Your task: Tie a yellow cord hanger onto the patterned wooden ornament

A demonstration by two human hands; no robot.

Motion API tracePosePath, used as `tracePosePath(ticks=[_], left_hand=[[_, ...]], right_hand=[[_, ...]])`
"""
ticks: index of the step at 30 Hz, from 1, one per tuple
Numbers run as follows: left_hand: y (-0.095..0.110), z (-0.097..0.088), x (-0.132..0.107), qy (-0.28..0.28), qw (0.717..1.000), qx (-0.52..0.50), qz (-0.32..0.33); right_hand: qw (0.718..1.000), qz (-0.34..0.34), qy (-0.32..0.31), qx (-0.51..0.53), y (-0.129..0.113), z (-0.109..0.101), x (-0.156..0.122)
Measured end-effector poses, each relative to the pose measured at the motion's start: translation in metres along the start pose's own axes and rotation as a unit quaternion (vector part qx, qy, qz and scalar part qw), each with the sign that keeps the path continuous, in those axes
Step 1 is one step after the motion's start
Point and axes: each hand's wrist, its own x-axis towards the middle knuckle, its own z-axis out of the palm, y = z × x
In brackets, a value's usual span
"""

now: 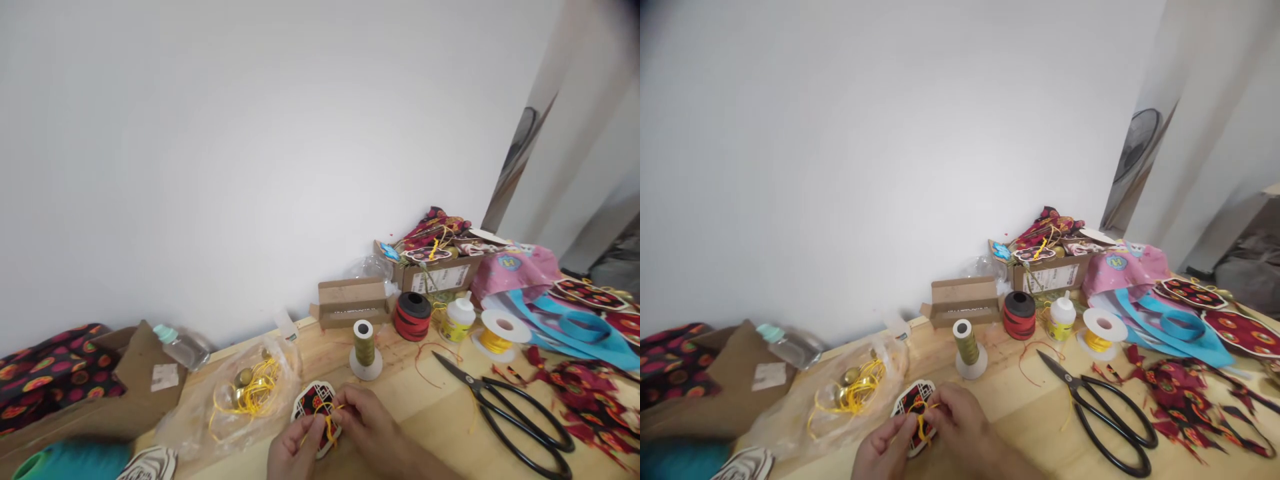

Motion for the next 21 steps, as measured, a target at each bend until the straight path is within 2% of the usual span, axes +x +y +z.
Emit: tracePosePath(ticks=[7, 13, 21], left_hand=[[0.007, 0.001, -0.003, 0.015, 0.999, 0.038, 0.031], [0.011, 0.002, -0.005, -0.003, 1.000, 0.024, 0.016], [0.012, 0.000, -0.010, 0.023, 1.000, 0.006, 0.017]], right_hand=[[1.000, 0.008, 0.005, -0.012, 0.004, 0.000, 0.001], [0.997, -0.020, 0.038, -0.057, 0.003, -0.004, 0.001], [0.995, -0.041, 0.064, -0.072, 0.000, -0.014, 0.000]])
